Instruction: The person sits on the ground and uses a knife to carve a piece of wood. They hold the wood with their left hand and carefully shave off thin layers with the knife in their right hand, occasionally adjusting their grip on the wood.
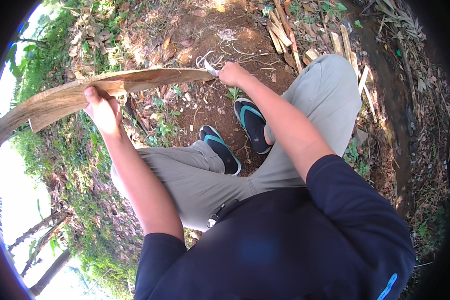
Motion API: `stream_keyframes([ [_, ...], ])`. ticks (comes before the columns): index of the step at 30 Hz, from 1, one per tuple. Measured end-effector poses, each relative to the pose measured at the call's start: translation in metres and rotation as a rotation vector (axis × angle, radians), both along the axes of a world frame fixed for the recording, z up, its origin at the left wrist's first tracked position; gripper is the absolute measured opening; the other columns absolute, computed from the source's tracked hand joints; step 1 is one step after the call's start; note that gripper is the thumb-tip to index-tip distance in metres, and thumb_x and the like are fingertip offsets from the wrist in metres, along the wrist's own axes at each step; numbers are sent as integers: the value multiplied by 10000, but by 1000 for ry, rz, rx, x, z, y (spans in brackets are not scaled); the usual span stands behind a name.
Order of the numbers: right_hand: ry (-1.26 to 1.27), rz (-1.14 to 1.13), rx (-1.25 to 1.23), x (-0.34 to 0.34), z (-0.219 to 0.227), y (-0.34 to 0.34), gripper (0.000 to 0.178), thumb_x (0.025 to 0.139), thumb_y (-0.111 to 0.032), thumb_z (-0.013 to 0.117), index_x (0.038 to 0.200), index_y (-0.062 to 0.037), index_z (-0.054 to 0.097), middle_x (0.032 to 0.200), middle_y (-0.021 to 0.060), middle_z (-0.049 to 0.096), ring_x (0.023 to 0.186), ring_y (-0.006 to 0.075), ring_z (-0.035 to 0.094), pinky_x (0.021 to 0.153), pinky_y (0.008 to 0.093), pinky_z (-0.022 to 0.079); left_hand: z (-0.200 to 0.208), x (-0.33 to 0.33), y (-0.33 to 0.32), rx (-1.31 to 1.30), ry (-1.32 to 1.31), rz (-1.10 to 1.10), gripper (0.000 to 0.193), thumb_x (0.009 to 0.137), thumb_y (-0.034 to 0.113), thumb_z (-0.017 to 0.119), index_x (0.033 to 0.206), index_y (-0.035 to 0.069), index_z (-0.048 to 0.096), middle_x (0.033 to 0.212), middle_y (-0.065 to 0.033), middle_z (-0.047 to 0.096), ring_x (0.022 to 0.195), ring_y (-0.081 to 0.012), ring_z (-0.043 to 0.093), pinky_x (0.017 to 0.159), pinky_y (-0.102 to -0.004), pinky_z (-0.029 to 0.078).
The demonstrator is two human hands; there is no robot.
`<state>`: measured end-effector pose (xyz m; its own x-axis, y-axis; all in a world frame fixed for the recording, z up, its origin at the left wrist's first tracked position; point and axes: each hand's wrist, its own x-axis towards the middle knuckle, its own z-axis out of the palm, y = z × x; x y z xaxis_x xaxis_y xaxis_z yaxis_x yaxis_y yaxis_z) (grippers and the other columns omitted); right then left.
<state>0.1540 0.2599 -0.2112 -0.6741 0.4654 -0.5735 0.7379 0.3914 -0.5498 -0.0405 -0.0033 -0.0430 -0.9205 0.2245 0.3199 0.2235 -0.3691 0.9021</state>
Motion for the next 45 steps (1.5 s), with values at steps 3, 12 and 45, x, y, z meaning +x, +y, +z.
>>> stream_keyframes([
  [3,-22,-21,23,4,17,-12,440,913,-331,594,1178,13,665,1225,219,662,1127,367,649,969,453,501,-6,-9,-13,-19,38,-22,807,763,591,777,1248,-3,526,1129,-76,611,1007,-186,601,873,-365,557],
  [12,-96,169,202,-1,51,-11,345,872,-270,619,1109,-36,713,1121,164,710,1030,331,694,873,453,552,6,-8,-16,36,-19,-149,793,784,560,780,1323,47,505,1261,-74,588,1154,-212,575,1031,-441,483],
  [45,27,-251,65,4,1,-39,331,942,-283,568,995,18,695,965,193,720,813,341,718,708,439,557,12,13,5,20,130,-317,650,767,678,654,1116,129,643,1020,-12,682,994,-195,648,987,-458,489],
])
